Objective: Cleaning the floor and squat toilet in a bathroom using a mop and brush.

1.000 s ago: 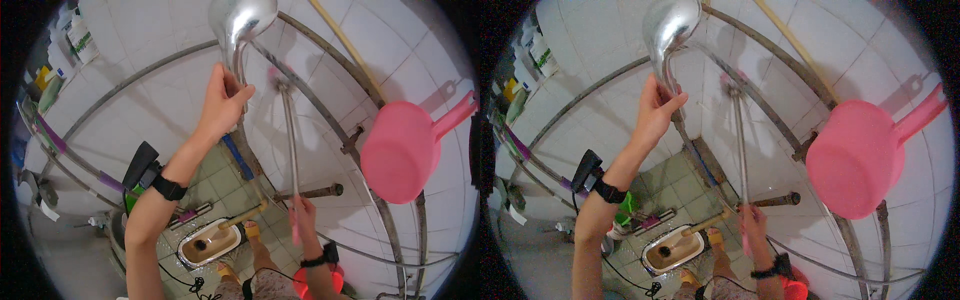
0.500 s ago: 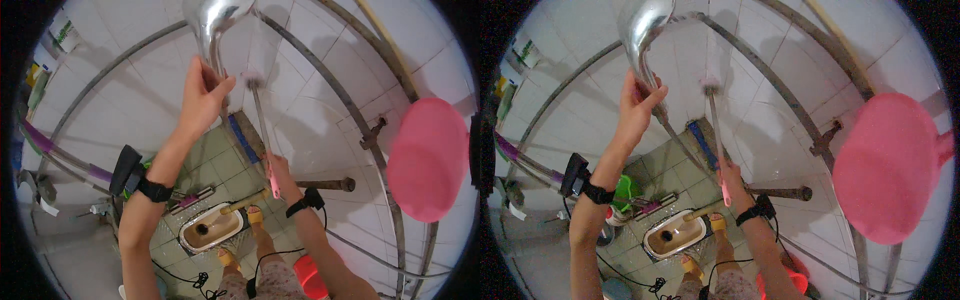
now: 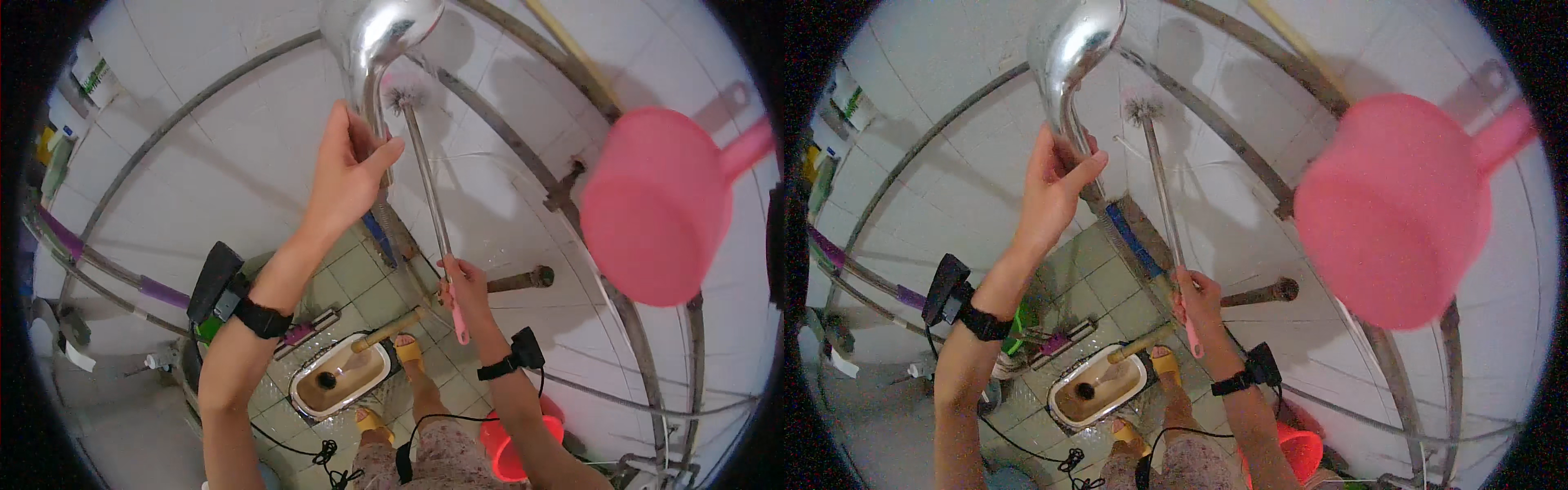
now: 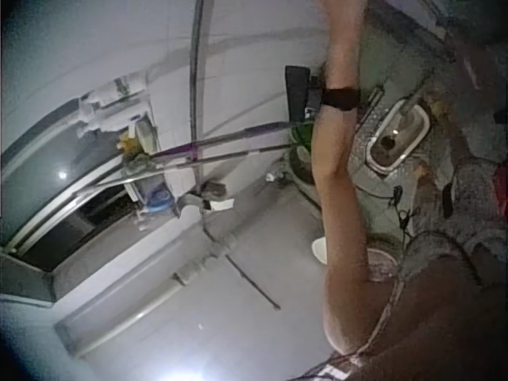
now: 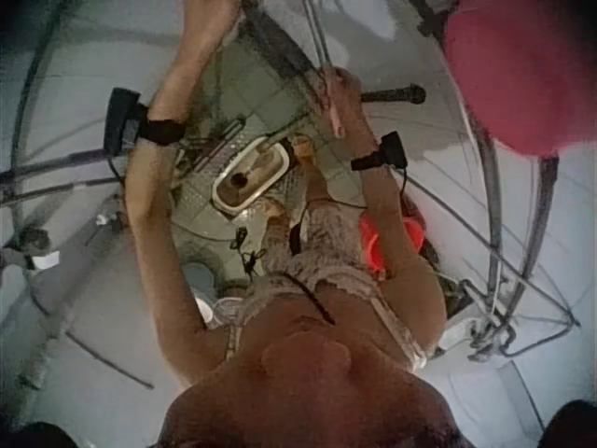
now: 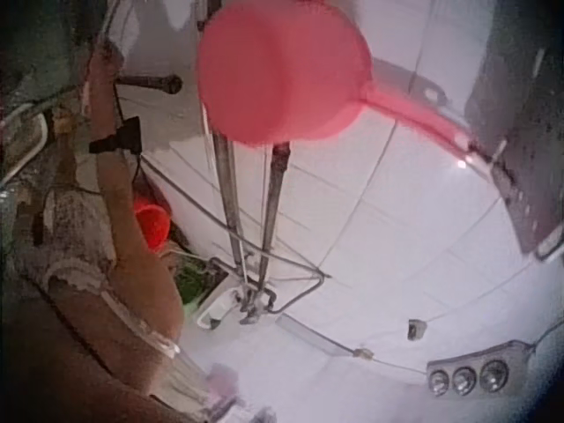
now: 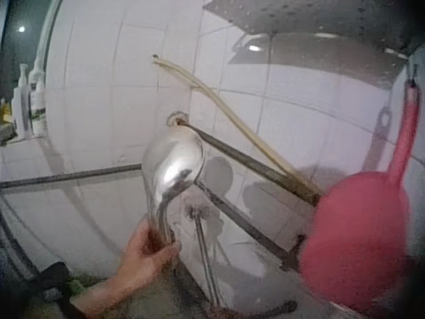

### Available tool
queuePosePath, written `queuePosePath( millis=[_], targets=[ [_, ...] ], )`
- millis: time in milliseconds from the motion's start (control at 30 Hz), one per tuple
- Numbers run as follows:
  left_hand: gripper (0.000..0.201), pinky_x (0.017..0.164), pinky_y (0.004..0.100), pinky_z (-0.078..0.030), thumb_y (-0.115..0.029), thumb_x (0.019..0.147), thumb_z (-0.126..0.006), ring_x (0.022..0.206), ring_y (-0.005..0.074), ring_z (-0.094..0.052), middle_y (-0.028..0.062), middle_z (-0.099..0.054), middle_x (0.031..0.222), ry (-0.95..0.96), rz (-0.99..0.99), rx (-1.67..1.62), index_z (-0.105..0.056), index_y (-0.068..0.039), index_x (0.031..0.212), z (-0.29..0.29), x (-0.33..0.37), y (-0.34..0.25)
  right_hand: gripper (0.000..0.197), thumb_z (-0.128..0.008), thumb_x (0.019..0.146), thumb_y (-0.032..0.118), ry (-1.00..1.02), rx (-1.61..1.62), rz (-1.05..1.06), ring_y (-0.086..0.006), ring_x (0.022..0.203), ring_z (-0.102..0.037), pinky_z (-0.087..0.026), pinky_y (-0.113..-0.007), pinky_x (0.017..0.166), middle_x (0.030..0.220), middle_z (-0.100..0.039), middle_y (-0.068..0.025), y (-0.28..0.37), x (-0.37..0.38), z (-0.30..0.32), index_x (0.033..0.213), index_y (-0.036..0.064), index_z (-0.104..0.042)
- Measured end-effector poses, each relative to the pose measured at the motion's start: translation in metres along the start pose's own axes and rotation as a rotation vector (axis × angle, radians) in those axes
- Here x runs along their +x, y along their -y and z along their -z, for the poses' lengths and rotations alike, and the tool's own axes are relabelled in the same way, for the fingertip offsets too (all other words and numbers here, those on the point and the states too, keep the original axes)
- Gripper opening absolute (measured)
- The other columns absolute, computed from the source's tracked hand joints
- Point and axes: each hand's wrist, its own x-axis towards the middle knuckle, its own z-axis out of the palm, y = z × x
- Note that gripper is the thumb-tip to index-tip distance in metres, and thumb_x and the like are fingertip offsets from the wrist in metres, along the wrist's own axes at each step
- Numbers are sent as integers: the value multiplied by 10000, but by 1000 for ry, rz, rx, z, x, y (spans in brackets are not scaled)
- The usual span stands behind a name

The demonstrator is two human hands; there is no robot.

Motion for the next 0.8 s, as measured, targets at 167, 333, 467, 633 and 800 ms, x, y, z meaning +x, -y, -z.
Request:
queuePosePath(
  millis=[167, 333, 467, 633, 800],
  targets=[
    [298, 488, 211, -314, -81, 692, -646, 550, 60, -354, -26, -367, 607, 39, -28, 8, -349, -73, 721, -11, -19, -21, 294, -519, 826, 312, -113, 0, 46, -61, 350, -355, -251, -203, 311, 513, -444, -11, -10, -60, 29, 870, 24, -558],
    [305, 496, 215, -318, -86, 687, -650, 554, 68, -356, -23, -374, 604, 81, -64, -9, -346, -71, 712, -9, -43, -48, 277, -491, 844, 292, -227, 13, 107, -61, 342, -345, -242, -206, 302, 499, -435, -6, -28, -137, 76, 859, 23, -555],
    [305, 505, 219, -322, -82, 690, -645, 562, 72, -361, -15, -381, 616, 90, -47, -8, -341, -68, 712, -4, -67, -54, 276, -465, 858, 286, -159, -44, 57, -58, 328, -335, -238, -208, 297, 472, -414, 4, -49, -182, 94, 852, 23, -549],
    [225, 630, 215, -377, -40, 730, -613, 694, 66, -456, -14, -506, 769, 98, 67, 36, -442, -67, 874, 2, -94, -34, 286, -474, 853, 302, -150, -128, 49, -48, 345, -335, -245, -207, 316, 459, -395, 23, -60, -213, 92, 854, 28, -557],
    [219, 619, 218, -376, -49, 731, -614, 670, 68, -449, -20, -480, 729, 153, 130, -89, -439, -72, 859, 1, -107, -22, 270, -518, 826, 265, -261, -488, 331, -59, 408, -342, -277, -233, 374, 470, -392, 18, -55, -182, 107, 816, -1, -566]
  ],
)
